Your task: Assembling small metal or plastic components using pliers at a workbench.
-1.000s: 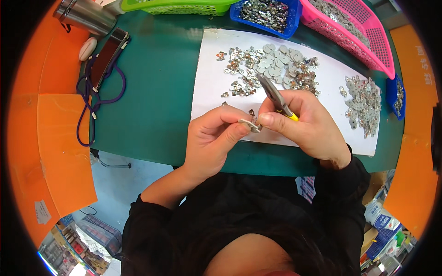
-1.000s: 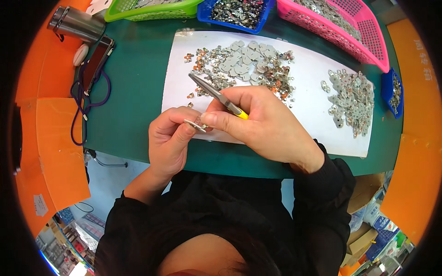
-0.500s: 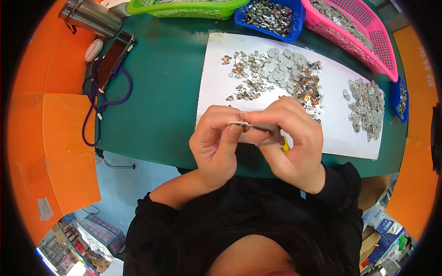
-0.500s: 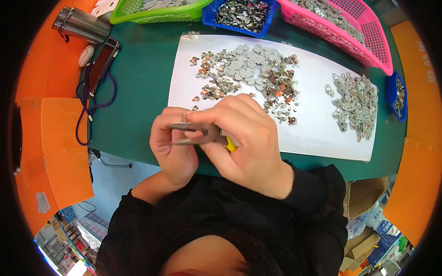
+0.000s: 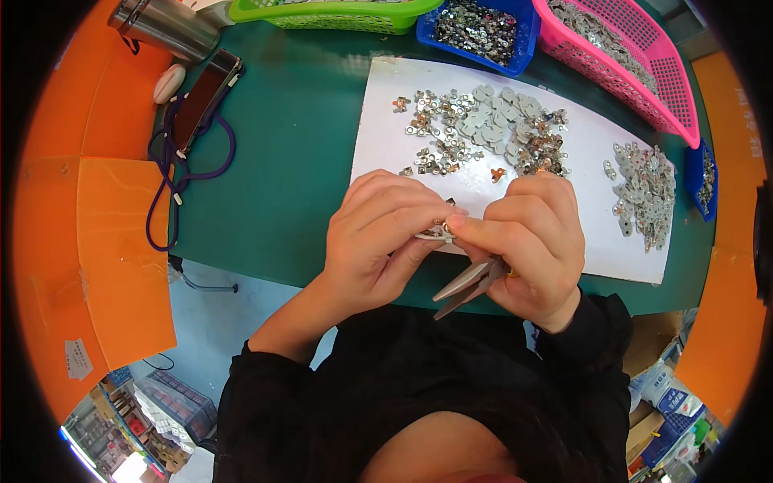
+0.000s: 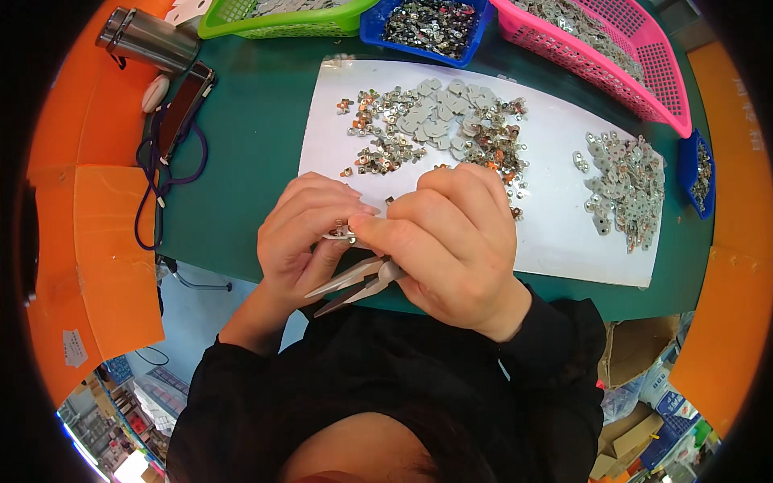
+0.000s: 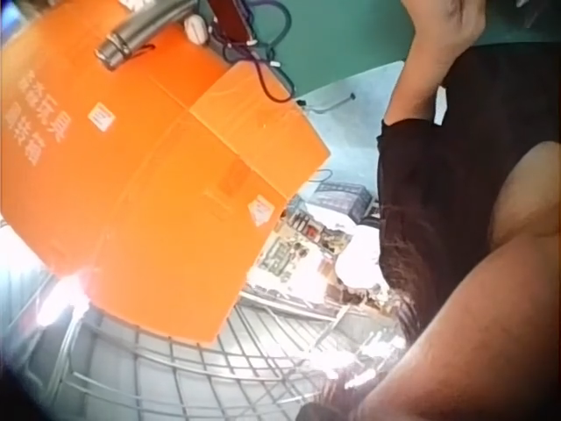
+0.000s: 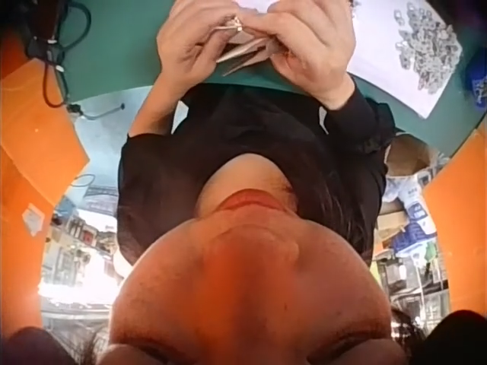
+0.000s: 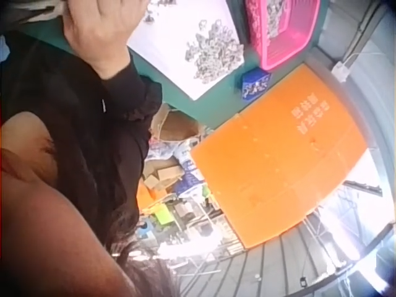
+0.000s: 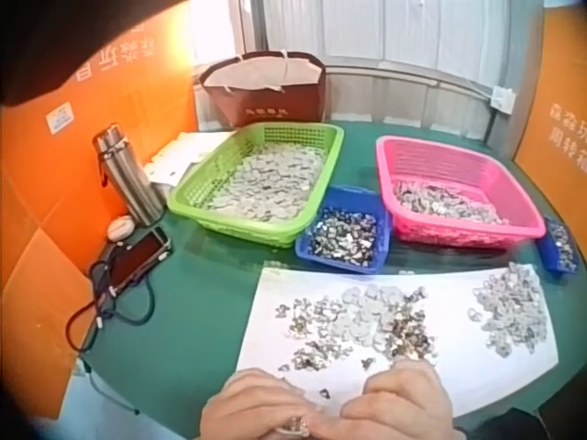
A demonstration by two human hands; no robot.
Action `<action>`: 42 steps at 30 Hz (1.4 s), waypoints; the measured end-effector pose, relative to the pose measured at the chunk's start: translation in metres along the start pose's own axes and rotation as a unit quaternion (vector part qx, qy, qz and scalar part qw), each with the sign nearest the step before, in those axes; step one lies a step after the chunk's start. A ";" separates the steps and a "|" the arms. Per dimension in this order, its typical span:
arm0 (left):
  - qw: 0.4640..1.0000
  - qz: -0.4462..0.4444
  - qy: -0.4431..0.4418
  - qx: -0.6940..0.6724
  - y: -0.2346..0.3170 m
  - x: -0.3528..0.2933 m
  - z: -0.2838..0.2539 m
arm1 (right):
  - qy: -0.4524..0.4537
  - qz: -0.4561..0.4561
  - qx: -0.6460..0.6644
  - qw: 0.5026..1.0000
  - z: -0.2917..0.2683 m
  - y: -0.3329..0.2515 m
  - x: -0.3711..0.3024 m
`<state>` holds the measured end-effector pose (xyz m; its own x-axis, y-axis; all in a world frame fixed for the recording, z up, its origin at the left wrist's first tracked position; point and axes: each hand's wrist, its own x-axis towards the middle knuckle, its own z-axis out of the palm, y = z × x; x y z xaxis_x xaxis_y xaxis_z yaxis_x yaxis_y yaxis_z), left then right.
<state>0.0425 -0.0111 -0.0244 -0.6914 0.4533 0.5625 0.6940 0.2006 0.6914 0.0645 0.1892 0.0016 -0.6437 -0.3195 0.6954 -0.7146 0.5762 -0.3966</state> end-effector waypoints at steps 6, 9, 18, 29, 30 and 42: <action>0.996 -0.035 0.041 -0.071 0.000 -0.010 0.008 | -0.025 -0.035 -0.064 0.997 -0.014 0.003 0.006; 0.996 -0.034 0.033 -0.074 0.001 -0.008 0.006 | -0.059 -0.031 -0.155 0.986 -0.027 0.012 0.001; 0.996 -0.026 0.057 -0.061 0.003 -0.009 0.011 | -0.103 -0.065 -0.277 0.953 -0.030 0.011 0.004; 0.999 0.000 0.030 0.018 0.001 -0.007 0.008 | -0.208 0.000 -0.249 0.946 -0.033 0.006 -0.001; 0.999 0.000 0.031 0.019 0.002 -0.009 0.009 | -0.208 -0.001 -0.248 0.946 -0.031 0.005 -0.001; 0.988 -0.103 0.023 -0.114 0.009 -0.005 0.009 | -0.464 0.290 0.242 0.801 -0.055 0.022 0.026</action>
<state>0.0534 -0.0039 -0.0248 -0.8253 0.3821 0.4158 0.4780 0.0808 0.8746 0.0469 0.2352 0.0443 -0.6718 -0.6551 -0.3458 -0.1003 0.5429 -0.8338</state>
